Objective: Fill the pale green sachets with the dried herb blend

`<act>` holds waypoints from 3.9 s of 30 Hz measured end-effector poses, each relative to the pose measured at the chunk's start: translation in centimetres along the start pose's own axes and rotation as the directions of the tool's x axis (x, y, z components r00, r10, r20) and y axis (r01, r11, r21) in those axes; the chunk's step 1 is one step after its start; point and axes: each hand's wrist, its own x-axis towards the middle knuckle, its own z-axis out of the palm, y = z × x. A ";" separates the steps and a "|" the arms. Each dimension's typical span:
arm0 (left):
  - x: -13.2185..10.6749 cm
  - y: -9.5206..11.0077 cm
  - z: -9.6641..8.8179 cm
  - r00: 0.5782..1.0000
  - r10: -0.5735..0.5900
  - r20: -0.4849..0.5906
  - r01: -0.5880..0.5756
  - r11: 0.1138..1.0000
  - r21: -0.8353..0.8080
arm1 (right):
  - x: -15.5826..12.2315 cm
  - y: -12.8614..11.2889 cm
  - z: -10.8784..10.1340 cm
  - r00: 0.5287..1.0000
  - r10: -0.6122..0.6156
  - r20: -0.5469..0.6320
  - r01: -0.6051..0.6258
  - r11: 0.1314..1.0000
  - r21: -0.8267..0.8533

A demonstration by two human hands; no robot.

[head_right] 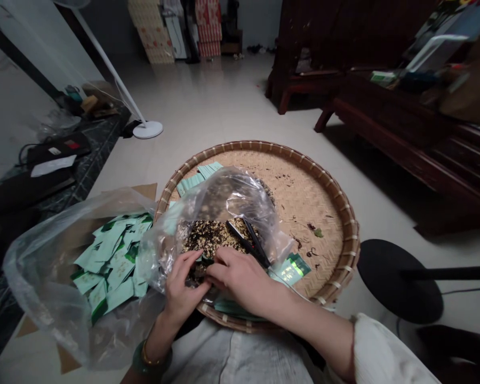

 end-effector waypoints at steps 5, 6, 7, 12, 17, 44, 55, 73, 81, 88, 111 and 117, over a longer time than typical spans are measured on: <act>0.1 0.1 0.1 1.000 0.002 -0.006 -0.002 1.000 0.004 | 0.2 0.1 -0.8 0.992 0.048 -0.115 -0.015 0.962 0.274; 0.1 0.2 0.1 1.000 -0.001 -0.007 0.001 1.000 0.007 | 0.2 0.1 -0.9 0.987 0.069 -0.145 -0.025 0.957 0.288; 0.0 0.2 0.2 1.000 -0.004 -0.006 0.004 1.000 0.010 | 0.3 0.1 -0.9 0.982 0.083 -0.169 -0.034 0.960 0.276; 0.0 0.0 0.3 1.000 0.000 -0.016 0.001 1.000 0.027 | 0.5 -0.1 -0.6 0.990 0.068 -0.126 -0.050 0.989 0.136; -0.3 -0.1 0.3 1.000 0.003 -0.008 -0.003 1.000 0.023 | 0.1 -0.5 -0.5 0.989 0.063 -0.134 -0.049 0.994 0.101; 1.5 0.4 -0.6 0.538 -0.703 0.465 0.810 0.279 -0.516 | -0.1 3.9 2.2 0.783 0.610 0.123 -0.343 0.258 0.903; 2.2 0.8 0.7 0.537 -0.726 0.429 0.798 0.273 -0.537 | 0.0 3.5 3.7 0.771 0.588 0.246 -0.461 0.248 0.852; 2.1 2.0 0.3 0.550 -0.547 0.631 0.830 0.439 -0.343 | 0.8 3.9 4.4 0.747 0.646 0.155 -0.435 0.299 0.849; 1.7 1.7 0.4 0.480 -0.580 0.659 0.877 0.297 -0.378 | 1.0 4.2 4.9 0.802 0.594 0.072 -0.402 0.446 0.800; 1.3 1.7 1.3 0.400 -0.641 0.655 0.873 0.048 -0.486 | 0.3 5.3 3.7 0.874 0.418 -0.247 -0.321 0.879 0.353; 1.3 1.5 0.2 0.413 -0.612 0.674 0.866 0.034 -0.499 | -1.6 7.9 -1.3 0.869 0.319 0.378 -0.495 0.558 0.666; 1.2 1.7 0.3 0.406 -0.572 0.713 0.890 0.072 -0.450 | -0.3 6.8 -0.8 0.864 0.308 0.398 -0.504 0.543 0.672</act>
